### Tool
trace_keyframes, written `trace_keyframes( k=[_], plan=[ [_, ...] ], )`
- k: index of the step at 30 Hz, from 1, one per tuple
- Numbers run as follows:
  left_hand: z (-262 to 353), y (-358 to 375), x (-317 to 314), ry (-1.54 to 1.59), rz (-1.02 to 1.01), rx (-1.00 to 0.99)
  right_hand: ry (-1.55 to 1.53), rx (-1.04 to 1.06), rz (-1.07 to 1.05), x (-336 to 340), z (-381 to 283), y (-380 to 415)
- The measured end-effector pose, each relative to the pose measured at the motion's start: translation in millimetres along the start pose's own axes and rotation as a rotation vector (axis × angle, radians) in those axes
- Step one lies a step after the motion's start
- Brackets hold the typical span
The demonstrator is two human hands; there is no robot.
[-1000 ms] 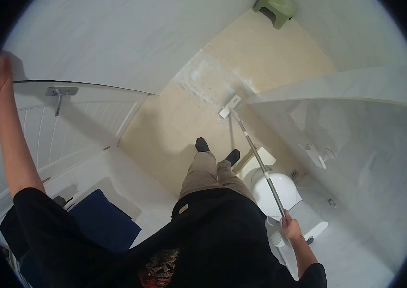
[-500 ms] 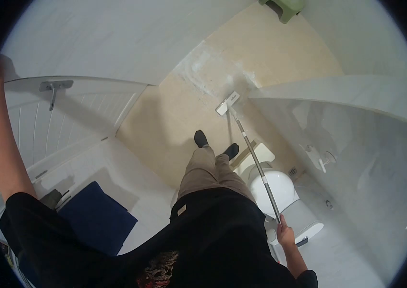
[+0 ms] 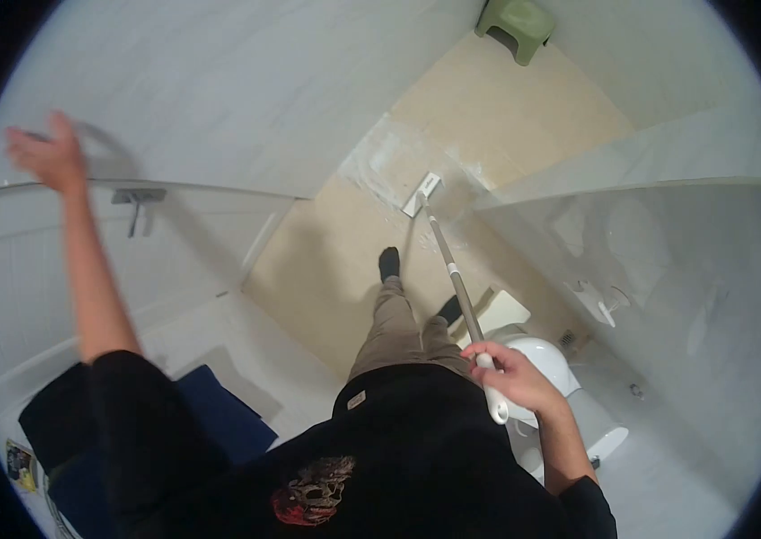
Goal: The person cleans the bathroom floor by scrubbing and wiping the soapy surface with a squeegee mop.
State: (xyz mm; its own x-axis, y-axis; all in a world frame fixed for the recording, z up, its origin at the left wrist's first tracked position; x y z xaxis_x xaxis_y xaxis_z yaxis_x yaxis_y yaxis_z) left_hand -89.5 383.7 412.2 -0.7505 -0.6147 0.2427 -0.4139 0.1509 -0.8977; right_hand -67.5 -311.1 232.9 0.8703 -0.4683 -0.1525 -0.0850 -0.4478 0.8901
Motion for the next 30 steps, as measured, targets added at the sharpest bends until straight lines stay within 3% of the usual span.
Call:
trace_keyframes(
  k=[2,3,4,5,6,7,8,10,11,13,14,16,17,20,24,26,30],
  plan=[
    [107.0,49.2,17.9,0.491,-0.331,0.003,-0.102,0.051,-0.086,0.9,-29.0,-4.0],
    [170.1,81.7,28.0,0.660,-0.470,-0.114,-0.179,0.138,-0.100,-2.8,-48.8,-3.9],
    [236.2,122.3,46.0,0.992,-0.648,-0.045,-0.256,0.219,-0.112,-7.2,-64.4,-4.6],
    [296.4,176.3,57.4,1.285,-0.705,-0.199,-0.181,0.265,-0.100,-10.2,-73.3,-8.9],
    [349.9,190.0,91.4,1.599,-0.955,-0.101,-0.200,0.276,-0.082,-16.7,-74.5,-14.8],
    [392.8,195.5,120.4,1.744,-1.092,-0.184,-0.167,0.368,0.010,-23.9,-74.3,-20.5],
    [431.5,216.2,139.6,1.916,-1.090,-0.159,-0.136,0.454,0.106,-28.0,-75.7,-23.9],
    [473.5,207.3,165.2,2.074,-1.073,-0.051,-0.051,0.388,0.257,-37.4,-83.0,-20.4],
    [486.6,207.5,167.7,2.102,-1.088,-0.074,0.029,0.361,0.508,-44.7,-82.3,-18.8],
    [513.7,214.1,161.7,2.070,-1.426,-0.276,0.171,0.398,0.941,-47.0,-81.7,-8.7],
    [519.8,218.4,158.7,2.085,-1.443,-0.314,0.140,0.381,0.955,-47.0,-79.1,-4.3],
    [529.8,218.6,151.3,2.220,-1.160,-0.451,0.020,0.787,1.007,-47.1,-75.5,5.4],
    [531.4,215.2,148.2,2.235,-1.170,-0.549,-0.127,0.858,0.904,-51.8,-69.3,-0.7],
    [536.3,220.6,151.8,2.235,-1.261,-0.708,-0.352,0.880,0.863,-64.5,-53.7,-11.1],
    [534.9,234.0,152.5,2.060,-1.446,-0.837,-0.623,0.912,0.965,-81.7,-28.5,-41.0],
    [526.8,252.9,140.8,1.954,-1.370,-0.973,-0.642,0.898,0.928,-87.7,-26.6,-58.1],
    [501.7,300.8,85.5,1.960,-1.247,-0.936,-0.510,0.879,0.791,-86.2,-47.5,-104.7]
  ],
)
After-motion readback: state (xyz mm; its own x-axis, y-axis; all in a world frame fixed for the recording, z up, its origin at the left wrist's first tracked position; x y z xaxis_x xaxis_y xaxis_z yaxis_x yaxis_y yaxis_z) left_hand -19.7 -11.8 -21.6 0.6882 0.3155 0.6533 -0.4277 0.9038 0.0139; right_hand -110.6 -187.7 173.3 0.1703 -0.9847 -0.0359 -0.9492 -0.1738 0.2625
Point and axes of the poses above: each hand's wrist, its own y-axis away from the middle knuckle, its own x-axis out of the back of the hand, z = x × y, the point moved 2 cm from there along -y, towards the middle knuckle, and after that the axes turned 15 degrees about -x, right-handed, at the moved point
